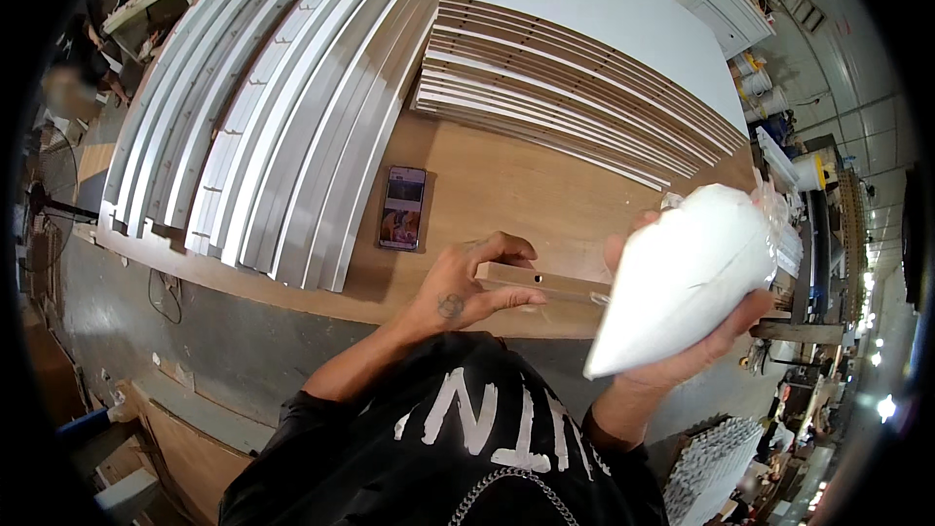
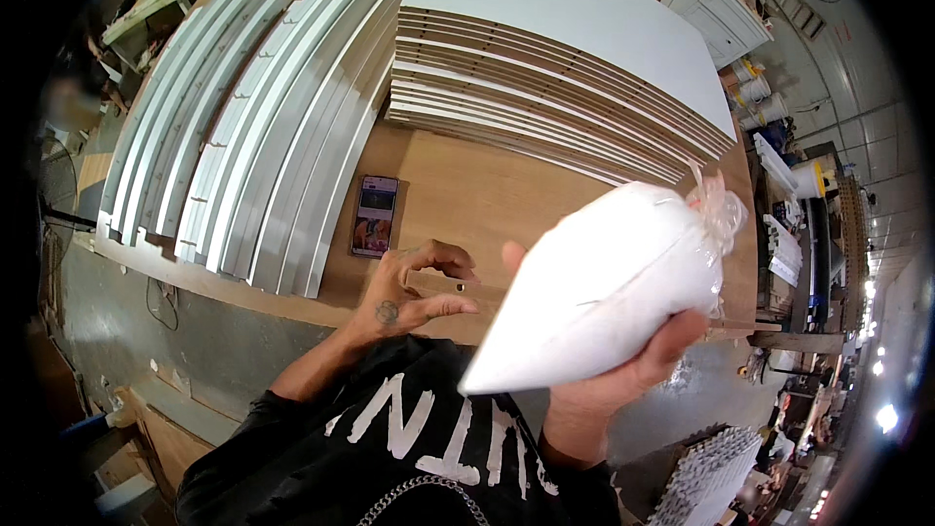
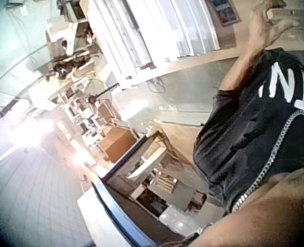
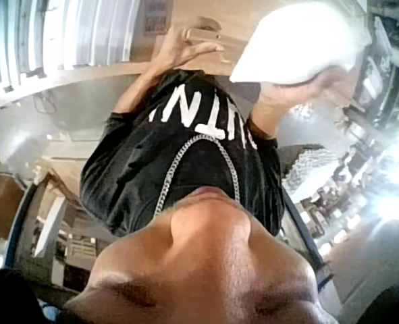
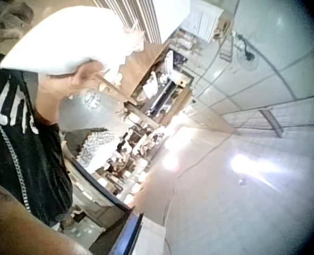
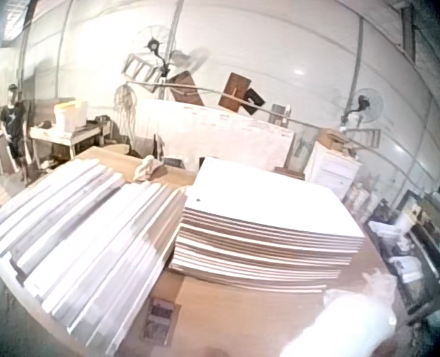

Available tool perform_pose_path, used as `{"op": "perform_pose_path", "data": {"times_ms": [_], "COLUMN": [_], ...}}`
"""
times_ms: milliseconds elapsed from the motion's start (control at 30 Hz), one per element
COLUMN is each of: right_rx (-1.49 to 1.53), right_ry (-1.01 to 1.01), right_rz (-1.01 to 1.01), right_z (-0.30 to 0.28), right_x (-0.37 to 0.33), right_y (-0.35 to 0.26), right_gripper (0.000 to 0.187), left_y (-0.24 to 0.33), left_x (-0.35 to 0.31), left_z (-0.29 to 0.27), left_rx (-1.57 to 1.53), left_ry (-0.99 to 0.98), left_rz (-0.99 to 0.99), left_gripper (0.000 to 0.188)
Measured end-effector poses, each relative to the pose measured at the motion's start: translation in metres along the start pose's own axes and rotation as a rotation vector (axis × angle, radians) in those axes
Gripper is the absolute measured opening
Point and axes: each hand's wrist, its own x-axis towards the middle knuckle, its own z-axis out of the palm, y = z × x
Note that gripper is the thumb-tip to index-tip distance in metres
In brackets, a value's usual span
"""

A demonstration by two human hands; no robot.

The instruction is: The person applies glue from a bag into holes on the edge of a board, wipes the surface with a cloth, and places the board onto a stack.

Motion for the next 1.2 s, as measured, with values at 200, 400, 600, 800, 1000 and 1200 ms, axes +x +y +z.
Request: {"op": "perform_pose_path", "data": {"times_ms": [200, 400, 600, 800, 1000, 1200], "right_rx": [-0.568, -1.083, -1.101, -1.080, -1.086, -1.095], "right_ry": [0.110, 0.209, 0.197, 0.181, 0.179, 0.185], "right_rz": [-0.318, -0.603, -0.648, -0.649, -0.650, -0.655], "right_z": [0.011, -0.013, -0.008, -0.002, -0.002, -0.001], "right_x": [0.011, 0.006, 0.012, 0.015, 0.015, 0.016], "right_y": [0.029, 0.041, 0.043, 0.040, 0.039, 0.038], "right_gripper": [0.071, 0.074, 0.073, 0.072, 0.071, 0.070], "left_y": [-0.008, -0.011, -0.008, -0.012, -0.012, -0.013], "left_x": [0.003, 0.004, 0.004, 0.004, 0.004, 0.005], "left_z": [-0.005, -0.006, -0.009, -0.005, -0.004, -0.005], "left_rx": [-0.055, -0.086, -0.071, -0.105, -0.092, -0.088], "left_ry": [-0.039, -0.053, -0.064, -0.046, -0.036, -0.034], "left_rz": [0.023, 0.053, 0.058, 0.062, 0.078, 0.115], "left_gripper": [0.043, 0.043, 0.046, 0.041, 0.037, 0.044]}}
